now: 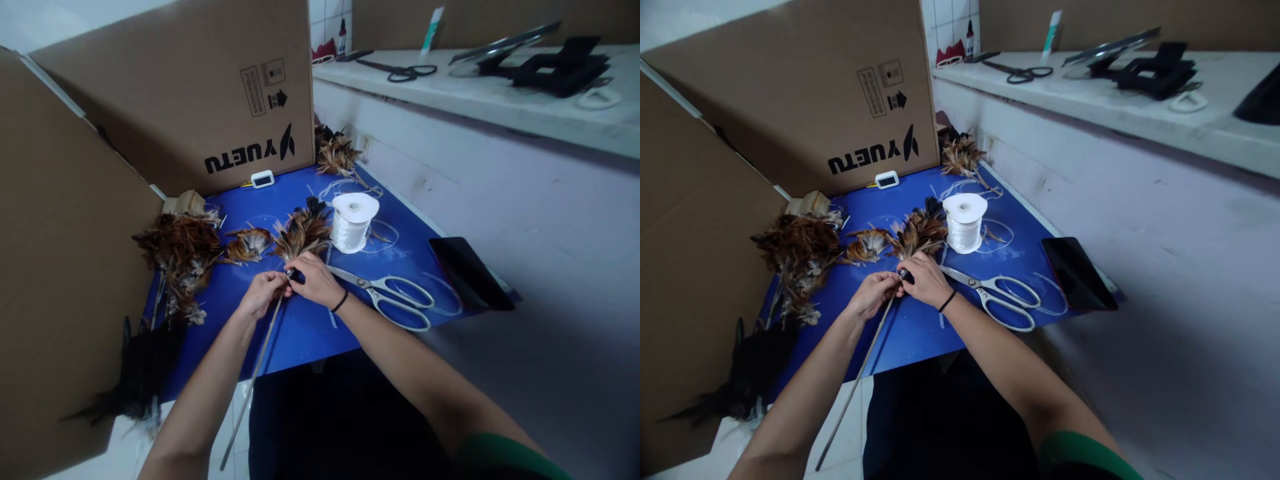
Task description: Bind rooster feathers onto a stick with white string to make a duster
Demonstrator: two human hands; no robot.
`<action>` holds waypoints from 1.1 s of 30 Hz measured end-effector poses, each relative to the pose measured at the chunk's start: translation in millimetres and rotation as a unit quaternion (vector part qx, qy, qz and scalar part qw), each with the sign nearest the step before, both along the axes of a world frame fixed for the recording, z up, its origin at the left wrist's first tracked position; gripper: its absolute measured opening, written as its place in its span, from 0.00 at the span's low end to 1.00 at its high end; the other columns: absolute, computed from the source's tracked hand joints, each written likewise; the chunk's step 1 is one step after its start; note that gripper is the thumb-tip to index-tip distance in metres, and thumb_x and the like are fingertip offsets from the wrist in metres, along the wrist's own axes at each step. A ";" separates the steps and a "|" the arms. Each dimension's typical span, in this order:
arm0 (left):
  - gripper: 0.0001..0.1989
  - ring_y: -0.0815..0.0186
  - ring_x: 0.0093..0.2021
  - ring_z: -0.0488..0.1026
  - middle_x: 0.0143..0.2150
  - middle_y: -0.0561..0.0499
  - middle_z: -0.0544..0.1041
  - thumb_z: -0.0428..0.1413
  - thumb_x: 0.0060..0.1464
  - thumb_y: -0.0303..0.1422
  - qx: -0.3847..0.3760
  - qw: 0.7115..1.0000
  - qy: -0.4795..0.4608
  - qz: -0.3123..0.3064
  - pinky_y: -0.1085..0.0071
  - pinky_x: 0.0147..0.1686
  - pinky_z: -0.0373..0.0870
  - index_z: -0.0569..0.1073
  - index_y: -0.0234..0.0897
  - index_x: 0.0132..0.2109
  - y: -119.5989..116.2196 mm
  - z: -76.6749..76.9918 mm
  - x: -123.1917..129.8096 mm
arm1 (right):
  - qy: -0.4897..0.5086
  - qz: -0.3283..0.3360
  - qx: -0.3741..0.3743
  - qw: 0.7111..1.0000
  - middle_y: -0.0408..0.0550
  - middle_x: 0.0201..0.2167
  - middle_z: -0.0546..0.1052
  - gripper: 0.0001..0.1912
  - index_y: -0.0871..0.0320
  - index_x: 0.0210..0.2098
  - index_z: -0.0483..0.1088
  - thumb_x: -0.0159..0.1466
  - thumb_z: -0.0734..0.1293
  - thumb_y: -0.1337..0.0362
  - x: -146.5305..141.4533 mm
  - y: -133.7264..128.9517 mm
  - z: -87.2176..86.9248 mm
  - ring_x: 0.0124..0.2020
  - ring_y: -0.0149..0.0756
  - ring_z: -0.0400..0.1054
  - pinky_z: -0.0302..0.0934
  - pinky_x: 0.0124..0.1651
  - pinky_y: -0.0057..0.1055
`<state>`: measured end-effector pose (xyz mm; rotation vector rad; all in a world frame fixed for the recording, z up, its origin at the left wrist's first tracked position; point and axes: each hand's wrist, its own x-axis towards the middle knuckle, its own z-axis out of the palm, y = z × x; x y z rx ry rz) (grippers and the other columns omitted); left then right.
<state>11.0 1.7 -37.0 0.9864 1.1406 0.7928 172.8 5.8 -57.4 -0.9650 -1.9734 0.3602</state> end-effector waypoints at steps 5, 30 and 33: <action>0.12 0.70 0.25 0.74 0.23 0.49 0.76 0.62 0.42 0.34 0.019 0.999 0.024 -0.007 0.74 0.30 0.71 0.71 0.29 0.30 0.2 -3.8 -2.8 | -0.020 -0.016 -0.004 1.000 0.48 0.37 0.73 0.14 0.57 0.39 0.68 0.53 0.69 0.71 -0.5 0.3 -1.2 0.42 0.38 0.64 0.57 0.47 0.35; 0.08 0.67 0.32 0.70 0.31 0.48 0.70 0.44 0.60 0.30 0.578 0.633 0.483 -0.182 0.71 0.34 0.68 0.67 0.34 0.37 12.3 -6.0 -20.9 | -0.022 -0.001 -0.082 0.996 0.43 0.37 0.78 0.17 0.56 0.42 0.63 0.55 0.60 0.78 -4.8 8.5 5.7 0.46 0.37 0.64 0.53 0.50 0.35; 0.10 0.68 0.31 0.69 0.32 0.48 0.70 0.42 0.61 0.31 0.576 0.606 0.504 -0.215 0.72 0.32 0.68 0.67 0.34 0.38 15.0 -3.8 -22.7 | -0.034 -0.002 -0.088 0.995 0.43 0.37 0.78 0.18 0.57 0.43 0.63 0.55 0.60 0.78 -5.1 9.9 7.6 0.46 0.36 0.64 0.53 0.49 0.34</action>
